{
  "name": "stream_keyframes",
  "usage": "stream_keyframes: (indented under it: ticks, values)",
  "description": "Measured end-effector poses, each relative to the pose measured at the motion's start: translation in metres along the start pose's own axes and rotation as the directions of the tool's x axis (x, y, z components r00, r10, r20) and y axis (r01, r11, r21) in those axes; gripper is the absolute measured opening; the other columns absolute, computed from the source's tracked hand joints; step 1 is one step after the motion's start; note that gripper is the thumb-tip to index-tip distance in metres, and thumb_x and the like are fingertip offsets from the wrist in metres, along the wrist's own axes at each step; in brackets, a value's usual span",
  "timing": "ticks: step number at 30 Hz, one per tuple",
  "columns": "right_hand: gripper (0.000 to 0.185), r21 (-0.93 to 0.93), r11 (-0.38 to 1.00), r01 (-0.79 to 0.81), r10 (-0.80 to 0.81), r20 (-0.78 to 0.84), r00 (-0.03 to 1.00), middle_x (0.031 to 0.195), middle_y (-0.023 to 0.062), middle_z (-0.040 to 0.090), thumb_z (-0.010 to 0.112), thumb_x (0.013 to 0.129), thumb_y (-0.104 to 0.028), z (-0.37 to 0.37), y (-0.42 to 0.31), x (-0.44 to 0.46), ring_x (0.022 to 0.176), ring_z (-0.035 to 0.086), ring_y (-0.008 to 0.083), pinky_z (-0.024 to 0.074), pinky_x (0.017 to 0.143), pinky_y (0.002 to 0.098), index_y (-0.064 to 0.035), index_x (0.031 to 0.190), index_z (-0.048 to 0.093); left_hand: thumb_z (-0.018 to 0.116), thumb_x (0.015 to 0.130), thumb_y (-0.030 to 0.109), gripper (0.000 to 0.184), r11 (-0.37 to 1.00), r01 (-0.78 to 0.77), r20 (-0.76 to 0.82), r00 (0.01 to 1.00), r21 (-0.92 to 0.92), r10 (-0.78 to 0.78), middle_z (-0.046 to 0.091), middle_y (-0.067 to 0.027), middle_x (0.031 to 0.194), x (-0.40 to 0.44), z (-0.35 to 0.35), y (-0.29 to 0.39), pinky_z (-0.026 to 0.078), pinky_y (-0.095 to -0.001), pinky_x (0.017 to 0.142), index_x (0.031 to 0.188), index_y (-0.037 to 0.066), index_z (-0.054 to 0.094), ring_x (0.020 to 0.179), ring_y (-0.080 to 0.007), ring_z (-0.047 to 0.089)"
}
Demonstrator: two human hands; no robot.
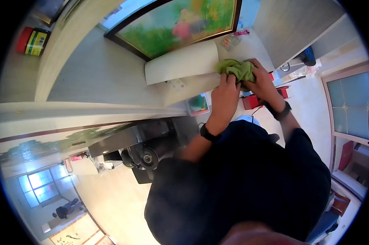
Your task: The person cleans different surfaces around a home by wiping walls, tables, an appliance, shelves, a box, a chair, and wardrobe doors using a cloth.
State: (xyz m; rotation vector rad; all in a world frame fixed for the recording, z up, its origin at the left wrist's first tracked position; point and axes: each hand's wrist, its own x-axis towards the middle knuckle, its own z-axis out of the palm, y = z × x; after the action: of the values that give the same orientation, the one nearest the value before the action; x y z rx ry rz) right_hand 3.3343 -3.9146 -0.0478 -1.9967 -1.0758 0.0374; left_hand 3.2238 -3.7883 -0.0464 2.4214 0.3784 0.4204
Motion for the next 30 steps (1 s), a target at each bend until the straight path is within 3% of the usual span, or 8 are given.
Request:
stream_keyframes:
  ticks: [3,6,13,16,18,24,27,30]
  values:
    - [0.039,0.019,0.996,0.085,-0.085,0.033,0.996,0.119,0.0184,0.052,0.068,0.072,-0.005,0.005,0.015,0.03,0.102,0.055,0.0414,0.0481,0.085,0.0422,-0.0011,0.109,0.058,0.062,0.086,0.017,0.027,0.995,-0.025,0.01,1.0,0.092,0.024,0.054,-0.0188,0.107,0.017,-0.007,-0.001,0.05,-0.049,0.066,0.106,0.004,0.051,0.083,-0.0403,0.06]
    - [0.042,-0.099,0.994,0.051,-0.054,-0.02,0.998,0.117,0.0191,0.052,0.067,0.073,-0.005,-0.003,0.026,0.045,0.103,0.054,0.0419,0.0477,0.087,0.0439,-0.0014,0.113,0.055,0.058,0.082,0.007,0.018,0.953,-0.19,-0.142,0.963,0.235,0.227,0.055,-0.0188,0.096,0.044,0.012,-0.004,0.053,-0.0418,0.056,0.098,0.003,0.052,0.069,-0.0352,0.064]
    - [0.041,-0.365,0.915,-0.173,0.115,-0.177,0.977,0.111,0.022,0.052,0.068,0.072,-0.005,-0.026,0.042,0.017,0.099,0.055,0.0427,0.0481,0.083,0.0464,-0.0025,0.111,0.055,0.056,0.081,0.005,0.016,0.95,-0.271,-0.017,0.961,0.157,0.277,0.055,-0.0197,0.093,0.068,0.048,0.021,0.052,-0.0427,0.056,0.096,0.002,0.052,0.068,-0.0356,0.064]
    - [0.042,-0.337,0.912,-0.233,0.196,-0.141,0.971,0.109,0.0226,0.052,0.069,0.07,-0.006,-0.029,0.015,-0.002,0.099,0.054,0.0429,0.0478,0.083,0.0465,-0.0026,0.109,0.056,0.057,0.081,0.007,0.016,0.958,-0.271,0.041,0.962,0.09,0.269,0.055,-0.0188,0.093,0.048,0.045,0.018,0.052,-0.0435,0.057,0.096,0.003,0.052,0.069,-0.0359,0.064]
    - [0.043,-0.304,0.94,-0.152,0.134,-0.081,0.988,0.109,0.0219,0.052,0.071,0.069,-0.007,-0.026,0.003,-0.008,0.1,0.054,0.0423,0.0477,0.084,0.046,-0.0023,0.109,0.057,0.058,0.081,0.009,0.017,0.965,-0.249,0.102,0.965,0.076,0.241,0.055,-0.018,0.092,0.033,0.037,0.011,0.052,-0.0443,0.057,0.096,0.004,0.052,0.069,-0.0361,0.064]
    - [0.039,-0.054,0.998,0.043,-0.043,0.008,0.999,0.11,0.0192,0.052,0.068,0.068,-0.008,0.001,-0.01,0.005,0.101,0.052,0.0405,0.0458,0.088,0.0441,-0.0005,0.104,0.057,0.061,0.081,0.014,0.018,0.972,-0.091,0.077,0.994,0.217,0.076,0.056,-0.0162,0.092,0.004,-0.002,-0.006,0.052,-0.0457,0.058,0.094,0.004,0.053,0.07,-0.0363,0.063]
    - [0.039,0.029,0.996,0.086,-0.089,0.083,0.993,0.113,0.0201,0.053,0.068,0.07,-0.006,0.007,0.004,0.021,0.103,0.054,0.0402,0.0463,0.089,0.041,0.0012,0.107,0.058,0.062,0.08,0.015,0.02,0.969,-0.079,0.017,0.997,0.232,0.077,0.057,-0.016,0.093,0.012,-0.002,-0.011,0.052,-0.0455,0.059,0.094,0.003,0.054,0.07,-0.0367,0.063]
    - [0.038,-0.012,1.0,0.01,-0.01,0.002,1.0,0.111,0.0202,0.053,0.068,0.071,-0.005,0.002,0.022,0.028,0.101,0.053,0.0412,0.0461,0.088,0.0415,0.0003,0.107,0.058,0.062,0.079,0.013,0.02,0.973,-0.129,-0.054,0.988,0.191,0.142,0.057,-0.018,0.095,0.033,0.013,-0.005,0.052,-0.0467,0.06,0.095,0.002,0.054,0.071,-0.038,0.062]
